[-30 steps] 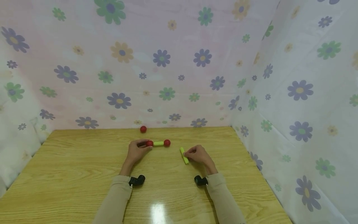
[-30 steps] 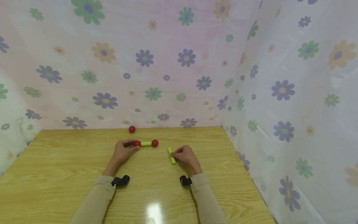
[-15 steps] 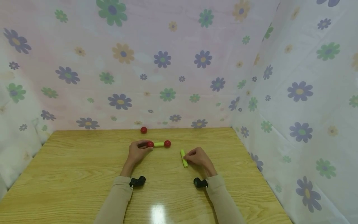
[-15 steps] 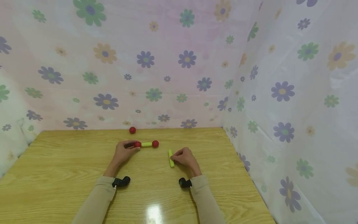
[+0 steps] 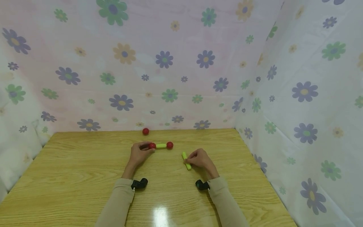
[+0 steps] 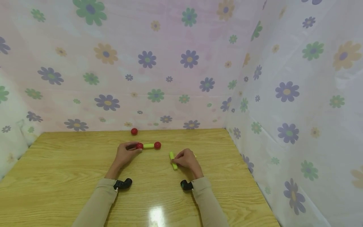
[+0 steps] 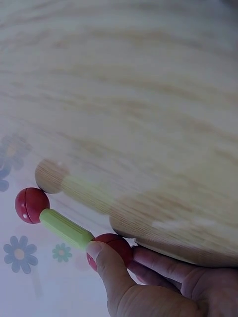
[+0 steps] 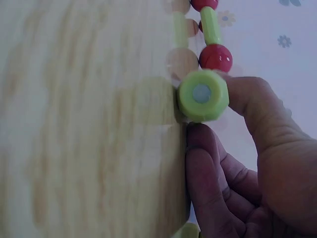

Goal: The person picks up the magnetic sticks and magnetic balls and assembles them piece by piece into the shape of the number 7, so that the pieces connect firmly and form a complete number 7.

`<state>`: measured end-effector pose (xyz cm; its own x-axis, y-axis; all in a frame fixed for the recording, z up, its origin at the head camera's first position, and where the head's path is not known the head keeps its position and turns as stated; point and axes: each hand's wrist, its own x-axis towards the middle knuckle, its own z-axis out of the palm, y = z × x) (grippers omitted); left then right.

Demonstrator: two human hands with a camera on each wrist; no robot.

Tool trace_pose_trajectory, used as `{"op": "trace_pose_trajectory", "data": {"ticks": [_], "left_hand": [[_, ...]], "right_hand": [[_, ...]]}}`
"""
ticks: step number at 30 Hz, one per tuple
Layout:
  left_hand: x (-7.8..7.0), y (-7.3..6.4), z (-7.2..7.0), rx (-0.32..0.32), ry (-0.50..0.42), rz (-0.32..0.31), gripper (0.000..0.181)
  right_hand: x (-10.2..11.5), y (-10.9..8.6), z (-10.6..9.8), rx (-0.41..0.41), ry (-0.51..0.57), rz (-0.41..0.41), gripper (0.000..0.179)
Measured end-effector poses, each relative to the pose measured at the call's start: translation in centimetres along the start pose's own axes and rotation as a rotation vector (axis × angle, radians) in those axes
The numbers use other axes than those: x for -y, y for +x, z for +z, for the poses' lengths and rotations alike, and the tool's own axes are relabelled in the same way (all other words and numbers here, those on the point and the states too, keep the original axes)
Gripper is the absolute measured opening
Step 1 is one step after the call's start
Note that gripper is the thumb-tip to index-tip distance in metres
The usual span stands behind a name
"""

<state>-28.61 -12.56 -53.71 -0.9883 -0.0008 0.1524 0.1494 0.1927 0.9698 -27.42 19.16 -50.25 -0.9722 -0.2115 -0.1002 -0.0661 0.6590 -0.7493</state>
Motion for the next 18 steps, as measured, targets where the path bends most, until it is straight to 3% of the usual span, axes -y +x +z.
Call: {"op": "trace_pose_trajectory", "data": {"ticks": [6,14,18], "left_hand": [[0.07,-0.03,0.08,-0.006,0.000,0.005,0.042],[0.22,0.04,0.22,-0.013,0.012,0.000,0.042],[0.17,0.03,0.07,-0.017,0.017,0.009,0.042]], "right_hand": [[0.32,-0.05,0.26,-0.006,-0.052,-0.023,0.018],[0.67,-0.17,0.43,0.057,0.002,-0.027,0.012],[0.90,-0.20,0.38,0.093,0.005,-0.047,0.023]]}}
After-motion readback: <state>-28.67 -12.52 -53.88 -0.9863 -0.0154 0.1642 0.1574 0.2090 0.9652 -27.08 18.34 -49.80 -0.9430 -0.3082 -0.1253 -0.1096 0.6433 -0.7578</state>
